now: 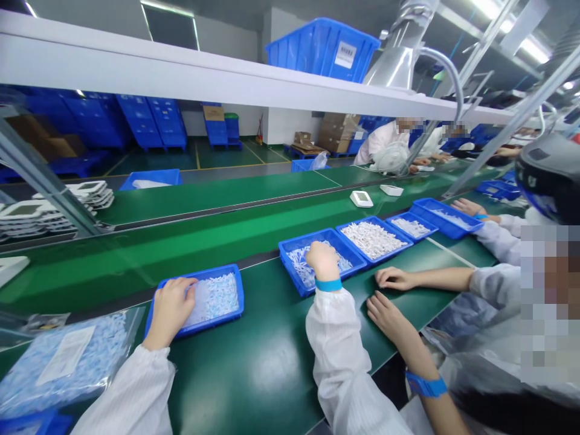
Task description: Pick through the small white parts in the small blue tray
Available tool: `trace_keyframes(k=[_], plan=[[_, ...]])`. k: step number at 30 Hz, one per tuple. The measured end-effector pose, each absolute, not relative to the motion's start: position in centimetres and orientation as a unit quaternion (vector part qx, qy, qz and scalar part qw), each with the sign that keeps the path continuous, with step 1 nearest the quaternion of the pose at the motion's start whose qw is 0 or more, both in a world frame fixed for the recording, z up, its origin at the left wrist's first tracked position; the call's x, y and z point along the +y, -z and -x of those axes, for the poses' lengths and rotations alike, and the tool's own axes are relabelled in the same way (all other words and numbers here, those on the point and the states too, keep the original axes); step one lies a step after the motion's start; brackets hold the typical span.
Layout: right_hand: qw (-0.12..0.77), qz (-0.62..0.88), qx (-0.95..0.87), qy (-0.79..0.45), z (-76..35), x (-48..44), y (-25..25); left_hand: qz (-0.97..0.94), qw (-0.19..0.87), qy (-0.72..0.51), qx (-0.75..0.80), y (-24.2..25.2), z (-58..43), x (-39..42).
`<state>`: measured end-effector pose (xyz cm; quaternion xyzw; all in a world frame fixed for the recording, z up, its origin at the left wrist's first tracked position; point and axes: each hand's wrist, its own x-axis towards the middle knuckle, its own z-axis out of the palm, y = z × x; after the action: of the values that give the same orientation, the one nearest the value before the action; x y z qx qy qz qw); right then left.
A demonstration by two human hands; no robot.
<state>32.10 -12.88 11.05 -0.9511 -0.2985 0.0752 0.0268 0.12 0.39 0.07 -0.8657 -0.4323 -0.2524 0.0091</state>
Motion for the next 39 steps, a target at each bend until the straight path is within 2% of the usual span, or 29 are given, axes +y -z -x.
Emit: trace_keyframes(k=[8, 14, 16, 19, 22, 27, 33, 39], plan=[[0.055, 0.848, -0.522, -0.081, -27.3, -10.3, -8.8, 0.877, 0.011, 0.205, -0.434, 0.6, 0.3, 0.8], [0.187, 0.645, -0.736, -0.083, -20.6, -7.5, -5.9, 0.884, 0.015, 0.172, -0.435, 0.7, 0.2, 0.6], [0.176, 0.602, -0.776, -0.063, -18.7, -6.5, -4.1, 0.883, 0.009, 0.152, -0.445, 0.5, 0.2, 0.6], [0.105, 0.600, -0.793, -0.003, -16.9, -5.5, -1.7, 0.879, -0.001, 0.130, -0.460, 0.4, 0.1, 0.7], [0.073, 0.608, -0.790, 0.023, -16.5, -5.0, -0.3, 0.872, -0.007, 0.127, -0.473, 0.4, 0.1, 0.8], [0.092, 0.617, -0.781, 0.035, -16.6, -4.8, 0.0, 0.865, -0.022, 0.145, -0.481, 0.4, 0.0, 0.8], [0.114, 0.624, -0.773, 0.018, -16.4, -4.7, -0.4, 0.844, -0.031, 0.229, -0.484, -0.1, 0.2, 0.8], [0.173, 0.633, -0.754, -0.013, -16.4, -4.5, -0.7, 0.834, -0.053, 0.226, -0.501, -0.6, 0.2, 0.5]])
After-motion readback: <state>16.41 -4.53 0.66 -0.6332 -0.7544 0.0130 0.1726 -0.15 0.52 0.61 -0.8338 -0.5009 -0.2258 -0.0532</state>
